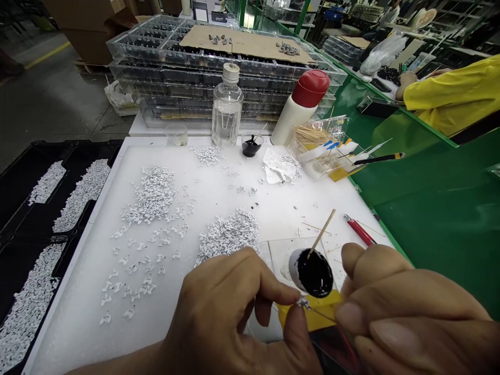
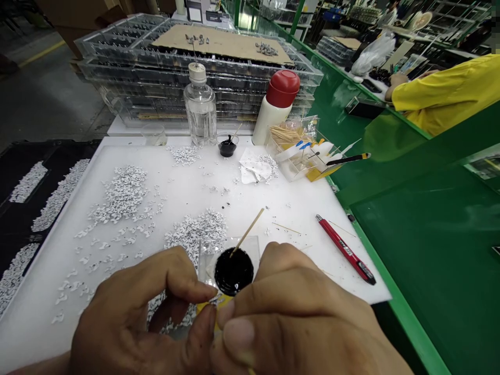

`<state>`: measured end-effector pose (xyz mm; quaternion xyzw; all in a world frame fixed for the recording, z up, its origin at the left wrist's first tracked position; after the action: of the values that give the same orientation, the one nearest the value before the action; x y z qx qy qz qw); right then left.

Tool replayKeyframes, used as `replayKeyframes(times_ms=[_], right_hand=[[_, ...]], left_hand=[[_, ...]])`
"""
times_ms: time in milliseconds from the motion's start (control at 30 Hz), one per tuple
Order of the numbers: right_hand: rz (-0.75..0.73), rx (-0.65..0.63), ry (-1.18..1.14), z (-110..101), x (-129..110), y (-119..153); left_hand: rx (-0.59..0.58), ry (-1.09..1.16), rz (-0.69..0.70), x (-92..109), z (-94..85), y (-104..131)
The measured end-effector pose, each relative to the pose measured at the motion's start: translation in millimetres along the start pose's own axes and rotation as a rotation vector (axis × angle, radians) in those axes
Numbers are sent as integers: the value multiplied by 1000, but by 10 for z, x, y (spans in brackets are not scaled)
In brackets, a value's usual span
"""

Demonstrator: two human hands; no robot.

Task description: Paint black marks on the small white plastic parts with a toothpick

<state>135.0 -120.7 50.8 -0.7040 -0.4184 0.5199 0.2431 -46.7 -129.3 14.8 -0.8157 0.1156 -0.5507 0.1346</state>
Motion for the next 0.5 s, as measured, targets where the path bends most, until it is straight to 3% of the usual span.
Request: replayKeyframes(times_ms=[233,500], right_hand=[[-8,-14,13,-2,11,-16],[200,211,221,145,-70,253]], left_hand=[[22,32,-29,11,-11,58],[5,27,-16,37,-39,39]])
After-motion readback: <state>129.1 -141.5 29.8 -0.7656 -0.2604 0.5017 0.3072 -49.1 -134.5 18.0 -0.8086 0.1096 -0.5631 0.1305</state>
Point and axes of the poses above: each hand's wrist, its own y-axis away from the middle knuckle, its own z-axis out of the palm, x = y × z, the point moved 3 cm from there along -y, towards the middle knuckle, and after that the axes turned 7 degrees about -z, right-handed, at the moved point
